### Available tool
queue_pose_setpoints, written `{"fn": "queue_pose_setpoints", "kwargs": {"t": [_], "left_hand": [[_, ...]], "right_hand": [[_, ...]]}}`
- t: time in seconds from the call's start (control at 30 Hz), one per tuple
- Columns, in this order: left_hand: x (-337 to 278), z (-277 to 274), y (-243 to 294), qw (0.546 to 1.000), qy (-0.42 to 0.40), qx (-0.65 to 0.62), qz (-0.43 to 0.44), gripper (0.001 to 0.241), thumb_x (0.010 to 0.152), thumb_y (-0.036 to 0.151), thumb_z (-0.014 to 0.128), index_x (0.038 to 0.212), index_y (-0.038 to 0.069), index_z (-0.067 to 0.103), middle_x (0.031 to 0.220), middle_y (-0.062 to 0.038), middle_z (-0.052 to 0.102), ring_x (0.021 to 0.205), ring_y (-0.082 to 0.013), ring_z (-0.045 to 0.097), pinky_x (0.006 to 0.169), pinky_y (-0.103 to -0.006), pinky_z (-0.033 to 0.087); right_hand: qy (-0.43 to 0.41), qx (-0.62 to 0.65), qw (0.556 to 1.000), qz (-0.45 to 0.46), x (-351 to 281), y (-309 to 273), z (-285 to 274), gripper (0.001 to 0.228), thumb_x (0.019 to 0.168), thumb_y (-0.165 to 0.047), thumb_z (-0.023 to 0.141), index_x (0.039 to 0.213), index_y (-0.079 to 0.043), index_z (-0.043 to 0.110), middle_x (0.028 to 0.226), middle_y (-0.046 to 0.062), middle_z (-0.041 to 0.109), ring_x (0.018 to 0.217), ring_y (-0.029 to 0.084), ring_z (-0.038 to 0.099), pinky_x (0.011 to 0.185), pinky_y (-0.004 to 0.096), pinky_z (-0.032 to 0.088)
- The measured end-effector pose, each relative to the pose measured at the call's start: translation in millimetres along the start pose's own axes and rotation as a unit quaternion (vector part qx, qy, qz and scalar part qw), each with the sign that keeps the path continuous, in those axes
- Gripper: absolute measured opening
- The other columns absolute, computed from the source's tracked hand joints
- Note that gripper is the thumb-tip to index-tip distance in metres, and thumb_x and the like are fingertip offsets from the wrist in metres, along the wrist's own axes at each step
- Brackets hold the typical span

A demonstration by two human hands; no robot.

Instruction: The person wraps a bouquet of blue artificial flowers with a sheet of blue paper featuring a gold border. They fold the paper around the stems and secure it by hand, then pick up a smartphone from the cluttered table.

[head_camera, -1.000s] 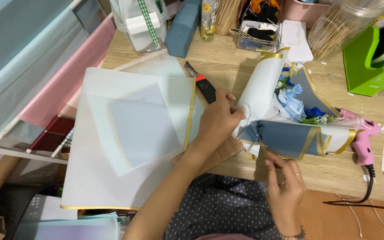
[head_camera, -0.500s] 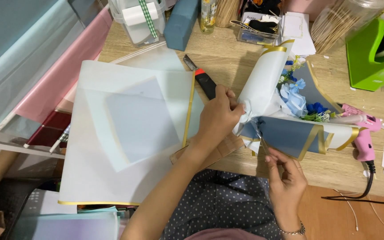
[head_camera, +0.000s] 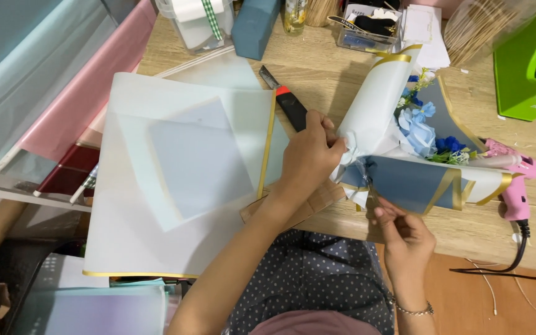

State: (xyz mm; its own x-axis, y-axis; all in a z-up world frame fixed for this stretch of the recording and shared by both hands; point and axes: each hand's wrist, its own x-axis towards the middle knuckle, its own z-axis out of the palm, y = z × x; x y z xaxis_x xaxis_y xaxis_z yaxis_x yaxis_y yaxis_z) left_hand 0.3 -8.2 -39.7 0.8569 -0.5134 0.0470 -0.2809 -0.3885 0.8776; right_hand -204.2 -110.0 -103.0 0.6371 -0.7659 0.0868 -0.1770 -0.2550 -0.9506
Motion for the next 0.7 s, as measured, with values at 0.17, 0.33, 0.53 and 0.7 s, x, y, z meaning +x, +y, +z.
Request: {"fn": "queue_pose_setpoints", "kwargs": {"t": [0.17, 0.33, 0.53, 0.7], "left_hand": [[1.0, -4.3, -0.7, 0.999, -0.017, -0.015, -0.024, 0.028, 0.090, 0.022, 0.067, 0.104, 0.011, 0.045, 0.080, 0.002, 0.068, 0.068, -0.0213, 0.068, 0.056, -0.0383, 0.049], [7.6, -13.1, -2.5, 0.994, -0.059, -0.016, -0.094, 0.032, 0.090, 0.029, 0.066, 0.109, 0.013, 0.048, 0.084, 0.005, 0.069, 0.077, -0.0176, 0.070, 0.065, -0.0366, 0.051], [11.2, -23.2, -1.6, 0.972, -0.131, -0.091, -0.175, 0.043, 0.086, 0.038, 0.065, 0.114, 0.012, 0.046, 0.107, -0.005, 0.074, 0.099, -0.0166, 0.072, 0.078, -0.0310, 0.048], [9.8, -19.2, -0.4, 0.977, -0.114, -0.070, -0.163, 0.042, 0.089, 0.041, 0.061, 0.115, 0.011, 0.049, 0.103, -0.004, 0.070, 0.093, -0.0187, 0.069, 0.075, -0.0327, 0.049]], "right_hand": [[-0.009, 0.026, 0.998, 0.055, 7.0, -10.4, -2.5, 0.024, 0.093, -0.015, 0.076, 0.109, 0.003, 0.076, 0.085, 0.012, 0.075, 0.078, 0.014, 0.068, 0.075, 0.028, 0.060], [-0.032, -0.012, 0.995, 0.098, 14.0, -26.5, -6.5, 0.026, 0.092, -0.021, 0.076, 0.108, -0.001, 0.078, 0.082, 0.010, 0.076, 0.081, 0.013, 0.069, 0.077, 0.029, 0.058], [-0.059, 0.003, 0.987, 0.149, 24.6, -21.0, -15.1, 0.026, 0.091, -0.018, 0.080, 0.072, -0.007, 0.067, 0.079, 0.002, 0.066, 0.082, 0.014, 0.057, 0.070, 0.031, 0.045], [-0.061, 0.034, 0.978, 0.198, 29.2, -33.2, -12.4, 0.025, 0.086, -0.018, 0.080, 0.104, -0.001, 0.079, 0.084, 0.011, 0.071, 0.080, 0.020, 0.062, 0.069, 0.034, 0.050]]}}
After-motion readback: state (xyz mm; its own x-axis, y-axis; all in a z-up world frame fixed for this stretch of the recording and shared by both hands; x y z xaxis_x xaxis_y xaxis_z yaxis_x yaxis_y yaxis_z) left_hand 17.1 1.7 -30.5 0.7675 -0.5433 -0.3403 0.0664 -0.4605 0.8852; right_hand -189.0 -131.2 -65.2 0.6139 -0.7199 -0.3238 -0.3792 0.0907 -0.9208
